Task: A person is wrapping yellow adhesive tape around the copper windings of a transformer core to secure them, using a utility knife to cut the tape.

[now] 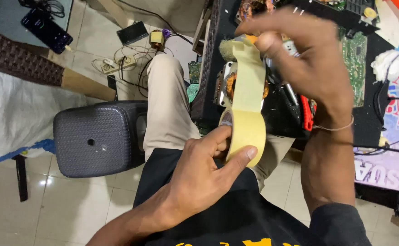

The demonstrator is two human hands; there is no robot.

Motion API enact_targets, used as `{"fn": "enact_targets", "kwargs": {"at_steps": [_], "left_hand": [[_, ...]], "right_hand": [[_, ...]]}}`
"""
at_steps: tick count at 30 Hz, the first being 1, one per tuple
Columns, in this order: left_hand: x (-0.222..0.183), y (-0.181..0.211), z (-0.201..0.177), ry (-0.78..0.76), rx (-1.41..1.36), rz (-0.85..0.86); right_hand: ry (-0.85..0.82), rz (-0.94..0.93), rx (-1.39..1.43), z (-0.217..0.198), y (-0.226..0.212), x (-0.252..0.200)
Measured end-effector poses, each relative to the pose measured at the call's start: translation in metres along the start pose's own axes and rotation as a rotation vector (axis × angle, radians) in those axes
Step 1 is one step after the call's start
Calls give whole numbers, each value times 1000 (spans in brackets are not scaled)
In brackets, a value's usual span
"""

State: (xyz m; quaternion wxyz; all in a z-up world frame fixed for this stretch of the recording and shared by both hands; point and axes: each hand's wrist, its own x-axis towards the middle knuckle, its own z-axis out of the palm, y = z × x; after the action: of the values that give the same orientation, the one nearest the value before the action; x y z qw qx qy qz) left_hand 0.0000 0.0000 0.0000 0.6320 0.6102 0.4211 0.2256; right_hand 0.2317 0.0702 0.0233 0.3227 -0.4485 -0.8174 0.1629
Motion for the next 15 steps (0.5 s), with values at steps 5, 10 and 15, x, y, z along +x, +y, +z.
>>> {"fn": "enact_targets", "kwargs": {"at_steps": [5, 10, 15], "left_hand": [[-1, -1, 1, 7, 34, 42], [-4, -4, 3, 26, 81, 71], [-4, -5, 4, 19, 73, 89]], "right_hand": [[-394, 499, 146, 20, 17, -12], [-335, 649, 220, 26, 10, -20], [-138, 201, -62, 19, 3, -13]]}}
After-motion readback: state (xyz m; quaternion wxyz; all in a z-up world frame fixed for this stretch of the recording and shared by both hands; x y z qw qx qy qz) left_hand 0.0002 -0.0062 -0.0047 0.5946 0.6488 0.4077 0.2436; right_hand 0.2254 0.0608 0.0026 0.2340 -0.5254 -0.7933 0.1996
